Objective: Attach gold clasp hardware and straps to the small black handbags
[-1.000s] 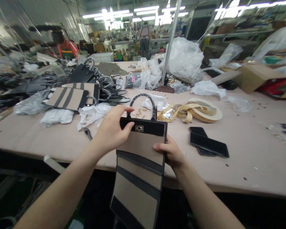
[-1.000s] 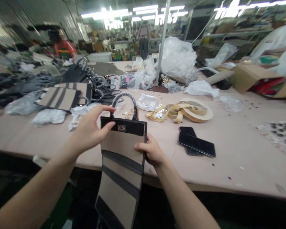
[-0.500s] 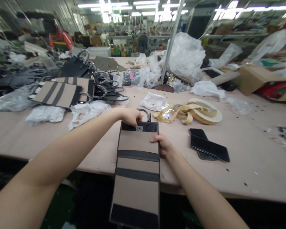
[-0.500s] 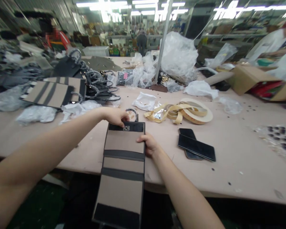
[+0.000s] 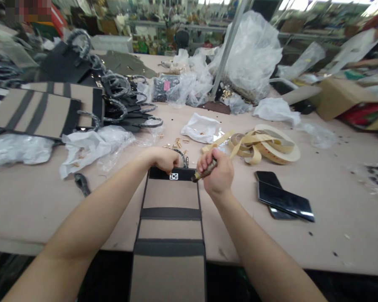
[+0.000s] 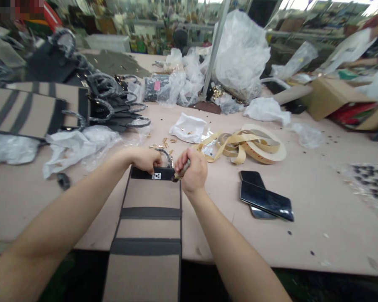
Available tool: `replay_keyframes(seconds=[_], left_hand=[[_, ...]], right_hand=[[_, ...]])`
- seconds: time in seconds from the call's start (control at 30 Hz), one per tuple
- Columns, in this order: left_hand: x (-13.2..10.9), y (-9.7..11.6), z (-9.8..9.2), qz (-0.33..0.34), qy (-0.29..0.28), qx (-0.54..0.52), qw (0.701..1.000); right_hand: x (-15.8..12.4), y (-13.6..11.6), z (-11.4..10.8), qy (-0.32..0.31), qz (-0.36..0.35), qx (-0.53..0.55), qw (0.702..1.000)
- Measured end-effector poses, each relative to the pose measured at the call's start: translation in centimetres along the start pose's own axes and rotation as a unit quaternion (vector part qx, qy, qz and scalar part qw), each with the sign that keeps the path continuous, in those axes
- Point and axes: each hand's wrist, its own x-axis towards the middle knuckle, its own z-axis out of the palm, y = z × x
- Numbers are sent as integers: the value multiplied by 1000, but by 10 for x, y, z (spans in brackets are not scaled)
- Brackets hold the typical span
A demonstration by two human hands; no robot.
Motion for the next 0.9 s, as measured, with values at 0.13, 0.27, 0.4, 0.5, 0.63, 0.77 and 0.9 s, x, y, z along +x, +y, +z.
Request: replay_keyframes(seconds=[0.13, 0.27, 0.4, 0.5, 0.63, 0.77, 0.9], left_hand=[[3, -11, 1, 22, 7, -20, 1000], [6, -19, 5, 51, 29, -38, 998], [5, -21, 6, 72, 39, -40, 996], [5, -21, 5, 92, 26, -40, 995], [8, -24, 4, 118, 11, -61, 991], [12, -28, 6, 130, -19, -95, 987], [12, -30, 6, 122, -20, -109, 986]], right_hand=[[21, 38, 24, -12, -23, -18, 999], [22, 59, 29, -21, -53, -60, 997], [14, 64, 31, -39, -75, -92, 992], [11, 65, 32, -54, -83, -95, 991], [6, 64, 32, -55, -88, -117, 988], [-2, 65, 29, -53, -102, -152, 982], [-7, 71, 25, -59, -127, -157, 978]])
